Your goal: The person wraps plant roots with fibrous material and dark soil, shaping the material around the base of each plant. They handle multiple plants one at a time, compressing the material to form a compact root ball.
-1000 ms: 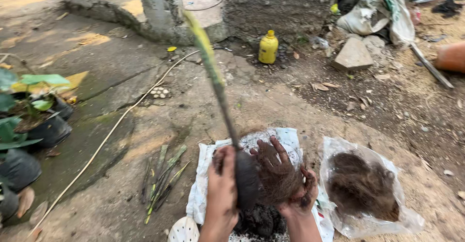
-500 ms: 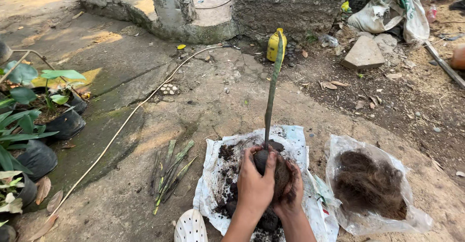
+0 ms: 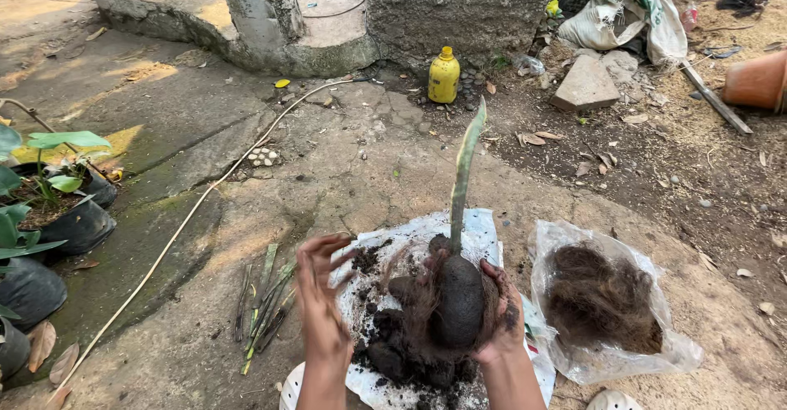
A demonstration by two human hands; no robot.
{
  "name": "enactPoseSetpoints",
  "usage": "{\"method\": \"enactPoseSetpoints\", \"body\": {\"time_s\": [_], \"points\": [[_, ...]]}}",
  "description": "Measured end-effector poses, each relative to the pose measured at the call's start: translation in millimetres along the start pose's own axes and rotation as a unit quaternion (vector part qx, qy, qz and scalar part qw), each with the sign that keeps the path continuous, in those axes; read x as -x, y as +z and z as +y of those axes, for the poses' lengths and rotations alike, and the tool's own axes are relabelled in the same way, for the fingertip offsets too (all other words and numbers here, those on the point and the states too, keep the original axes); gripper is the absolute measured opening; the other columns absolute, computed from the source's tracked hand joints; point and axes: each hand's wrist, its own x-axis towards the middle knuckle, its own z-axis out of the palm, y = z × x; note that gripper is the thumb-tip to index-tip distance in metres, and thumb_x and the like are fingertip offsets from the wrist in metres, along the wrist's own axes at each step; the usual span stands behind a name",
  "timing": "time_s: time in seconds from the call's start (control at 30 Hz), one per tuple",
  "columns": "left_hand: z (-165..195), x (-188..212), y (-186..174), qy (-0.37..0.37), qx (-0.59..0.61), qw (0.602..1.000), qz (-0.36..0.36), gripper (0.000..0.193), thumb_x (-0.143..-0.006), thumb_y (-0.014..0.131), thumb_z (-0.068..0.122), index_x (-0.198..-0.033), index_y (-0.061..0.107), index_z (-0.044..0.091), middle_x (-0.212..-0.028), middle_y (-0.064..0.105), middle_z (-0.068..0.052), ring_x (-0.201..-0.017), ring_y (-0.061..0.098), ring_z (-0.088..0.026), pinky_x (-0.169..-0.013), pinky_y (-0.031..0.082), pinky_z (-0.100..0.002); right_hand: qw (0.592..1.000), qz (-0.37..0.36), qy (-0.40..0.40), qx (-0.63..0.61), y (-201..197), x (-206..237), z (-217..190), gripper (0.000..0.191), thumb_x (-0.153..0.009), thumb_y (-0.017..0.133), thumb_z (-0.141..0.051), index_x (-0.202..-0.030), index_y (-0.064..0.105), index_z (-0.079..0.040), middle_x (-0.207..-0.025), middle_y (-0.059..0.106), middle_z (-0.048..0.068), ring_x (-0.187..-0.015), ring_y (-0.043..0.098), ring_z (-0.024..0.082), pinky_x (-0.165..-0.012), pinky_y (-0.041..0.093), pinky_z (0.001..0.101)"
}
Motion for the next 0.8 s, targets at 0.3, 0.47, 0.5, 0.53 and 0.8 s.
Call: {"method": "enactPoseSetpoints", "body": {"time_s": [0.3,0.47,0.5,0.53,0.8], "points": [[-70.0,12.8,37.8,-0.246,0.204,0.922,-0.218,0.090,-0.087,0.041,0.075,-0.149,0.047,0.009,-0.150,0.051,-0.019,-0.133,0.057,-0.037,-0.100,0.056,-0.060,0.990,0.038,-0.106,0.087,-10.9,-6.0,10.4,0.046,-0.102,0.045,-0.042,-0.106,0.067,-0.002,-0.102,0.073,0.019,-0.087,0.075,0.031,-0.086,0.064,0.0530],[-100.6,20.0,43.5,-0.247,0.257,0.918,-0.173,0.057,-0.102,0.046,0.039,-0.149,0.050,0.008,-0.146,0.056,-0.016,-0.126,0.063,-0.028,-0.107,0.056,-0.044,0.960,0.061,-0.196,0.191,-42.4,-29.8,21.0,0.048,-0.105,0.036,-0.044,-0.123,0.055,-0.004,-0.122,0.066,0.025,-0.108,0.068,0.037,-0.099,0.054,0.0555],[-105.7,20.8,43.4,-0.220,0.244,0.927,-0.182,0.052,-0.104,0.047,0.031,-0.150,0.049,0.007,-0.147,0.055,-0.016,-0.126,0.063,-0.026,-0.109,0.054,-0.043,0.953,0.053,-0.207,0.213,-50.2,-33.9,22.3,0.051,-0.107,0.033,-0.044,-0.125,0.054,-0.001,-0.124,0.065,0.027,-0.113,0.066,0.039,-0.105,0.052,0.0566],[-109.5,20.5,43.4,-0.229,0.239,0.929,-0.162,0.052,-0.103,0.045,0.031,-0.148,0.050,0.007,-0.146,0.057,-0.015,-0.125,0.064,-0.026,-0.107,0.056,-0.043,0.907,0.077,-0.244,0.335,-58.2,-35.9,22.8,0.054,-0.108,0.030,-0.045,-0.128,0.058,-0.002,-0.129,0.061,0.025,-0.122,0.058,0.038,-0.111,0.041,0.0563],[-104.4,16.5,36.2,-0.308,0.219,0.926,-0.013,0.052,-0.100,0.038,0.035,-0.144,0.051,0.011,-0.143,0.060,-0.016,-0.125,0.065,-0.026,-0.098,0.061,-0.043,0.837,0.172,-0.118,0.506,-60.0,-35.4,-22.2,0.061,-0.103,0.048,-0.043,-0.141,0.054,0.004,-0.130,0.070,0.033,-0.127,0.063,0.044,-0.118,0.036,0.0594]]}}
